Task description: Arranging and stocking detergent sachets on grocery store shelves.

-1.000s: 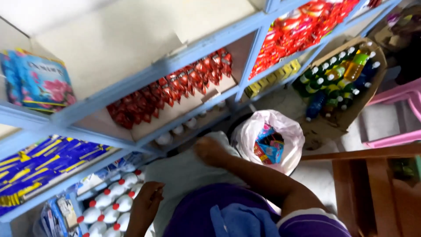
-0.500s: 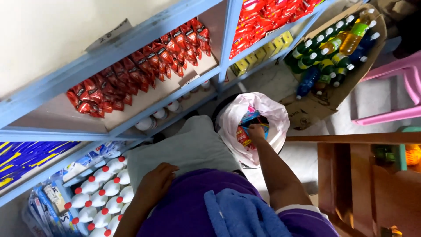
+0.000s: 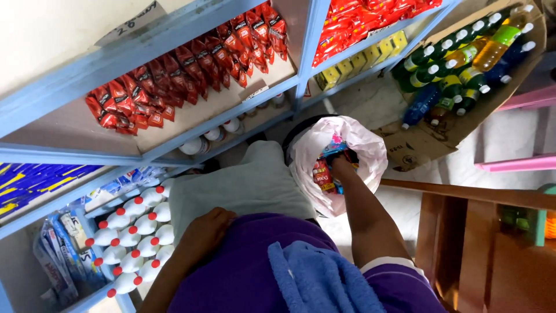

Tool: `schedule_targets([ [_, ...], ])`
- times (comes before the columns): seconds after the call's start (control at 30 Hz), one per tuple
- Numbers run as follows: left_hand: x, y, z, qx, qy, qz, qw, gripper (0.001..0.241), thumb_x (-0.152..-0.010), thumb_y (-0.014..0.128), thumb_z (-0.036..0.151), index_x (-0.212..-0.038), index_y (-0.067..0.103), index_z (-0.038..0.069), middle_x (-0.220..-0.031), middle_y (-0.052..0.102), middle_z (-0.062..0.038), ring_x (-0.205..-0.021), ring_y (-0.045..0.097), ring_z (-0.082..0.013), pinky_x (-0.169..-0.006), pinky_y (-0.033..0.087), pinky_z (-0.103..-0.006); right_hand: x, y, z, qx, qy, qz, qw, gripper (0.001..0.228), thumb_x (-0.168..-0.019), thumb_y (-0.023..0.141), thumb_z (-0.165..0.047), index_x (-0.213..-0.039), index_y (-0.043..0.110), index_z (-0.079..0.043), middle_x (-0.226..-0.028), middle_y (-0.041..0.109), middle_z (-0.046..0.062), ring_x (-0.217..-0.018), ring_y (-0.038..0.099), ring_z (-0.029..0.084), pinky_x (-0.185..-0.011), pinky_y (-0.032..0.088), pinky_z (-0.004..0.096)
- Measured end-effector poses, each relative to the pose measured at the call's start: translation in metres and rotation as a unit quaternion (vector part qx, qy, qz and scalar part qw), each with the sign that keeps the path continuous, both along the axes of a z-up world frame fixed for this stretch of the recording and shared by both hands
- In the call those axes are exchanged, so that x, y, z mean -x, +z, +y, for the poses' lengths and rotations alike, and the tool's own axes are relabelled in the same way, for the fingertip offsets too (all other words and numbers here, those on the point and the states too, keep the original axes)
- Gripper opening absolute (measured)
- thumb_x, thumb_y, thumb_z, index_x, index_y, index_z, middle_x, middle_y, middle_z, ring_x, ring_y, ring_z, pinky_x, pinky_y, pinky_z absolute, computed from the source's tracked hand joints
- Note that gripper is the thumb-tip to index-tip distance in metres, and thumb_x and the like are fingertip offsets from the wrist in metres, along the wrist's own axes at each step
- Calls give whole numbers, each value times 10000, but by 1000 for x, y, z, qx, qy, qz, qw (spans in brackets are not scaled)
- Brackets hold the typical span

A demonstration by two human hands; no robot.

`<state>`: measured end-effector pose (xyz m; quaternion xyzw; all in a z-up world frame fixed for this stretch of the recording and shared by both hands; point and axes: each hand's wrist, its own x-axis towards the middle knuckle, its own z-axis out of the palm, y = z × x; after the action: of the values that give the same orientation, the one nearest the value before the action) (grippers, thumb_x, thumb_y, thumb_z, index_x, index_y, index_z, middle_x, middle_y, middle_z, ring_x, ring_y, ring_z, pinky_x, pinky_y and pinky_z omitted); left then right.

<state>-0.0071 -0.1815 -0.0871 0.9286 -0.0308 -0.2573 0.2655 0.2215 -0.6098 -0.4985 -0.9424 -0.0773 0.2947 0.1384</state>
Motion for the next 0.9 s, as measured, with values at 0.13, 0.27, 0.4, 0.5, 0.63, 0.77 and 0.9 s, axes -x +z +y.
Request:
schedule_targets([
  [0.13, -7, -3, -7, -2, -4, 31, 1000, 286, -1001, 526, 246, -1237, 665, 162, -1235, 663, -25, -1035, 693, -230, -902, 557, -383, -2, 2, -1, 37, -5, 2, 999, 393, -857, 657, -161, -1240, 702, -85, -1317, 624, 236, -1149, 658, 413, -940, 553, 526],
  [0.27, -6, -2, -6, -14, -14, 29, 999, 285, -993, 536, 251, -1230, 667, 163, -1258, 656, -22, -1039, 688, -245, -900, 553, -393, 11, 45, 10, -31, 5, -56, 998, 343, -905, 619, -220, -1223, 715, -136, -1251, 676, 211, -1150, 654, 396, -978, 535, 492],
  [0.4, -2, -10, 1, -12, -24, 15, 1000, 291, -982, 540, 246, -1234, 664, 171, -1254, 650, -30, -1037, 687, -254, -883, 559, -393, 12, 147, 32, -75, -121, -128, 982, 363, -871, 591, -176, -1211, 714, -208, -1181, 710, 169, -1116, 661, 371, -978, 505, 495],
  [0.5, -2, 0, 0, 14, 15, 40, 999, 281, -978, 542, 226, -1221, 676, 181, -1232, 661, -29, -1045, 693, -248, -893, 565, -394, 23, 244, 42, 12, -120, -119, 986, 255, -984, 540, -203, -1156, 729, -200, -1187, 728, 152, -1097, 691, 373, -999, 496, 516],
  [0.63, 0, -8, 4, 30, 4, 19, 999, 277, -986, 545, 238, -1227, 665, 174, -1202, 673, -29, -1032, 705, -239, -891, 568, -387, 45, 318, 37, -38, -104, -215, 970, 243, -884, 619, -144, -1093, 736, -181, -1110, 754, 123, -1013, 708, 351, -966, 464, 543],
  [0.77, -3, -6, 5, 29, -15, 23, 999, 323, -977, 552, 243, -1281, 651, 196, -1249, 647, -19, -1032, 698, -237, -883, 569, -379, 59, 363, 43, -357, -101, -153, 916, 151, -931, 690, -70, -1081, 683, -67, -1016, 709, 75, -947, 677, 227, -857, 543, 343],
  [0.9, -8, -7, 6, 45, 30, 53, 997, 296, -974, 577, 254, -1253, 662, 203, -1266, 649, 4, -1022, 725, -219, -894, 580, -354, 73, 416, 83, -592, -19, -17, 806, 147, -959, 645, 27, -1092, 658, -34, -1014, 647, -29, -976, 609, 95, -873, 500, 256],
])
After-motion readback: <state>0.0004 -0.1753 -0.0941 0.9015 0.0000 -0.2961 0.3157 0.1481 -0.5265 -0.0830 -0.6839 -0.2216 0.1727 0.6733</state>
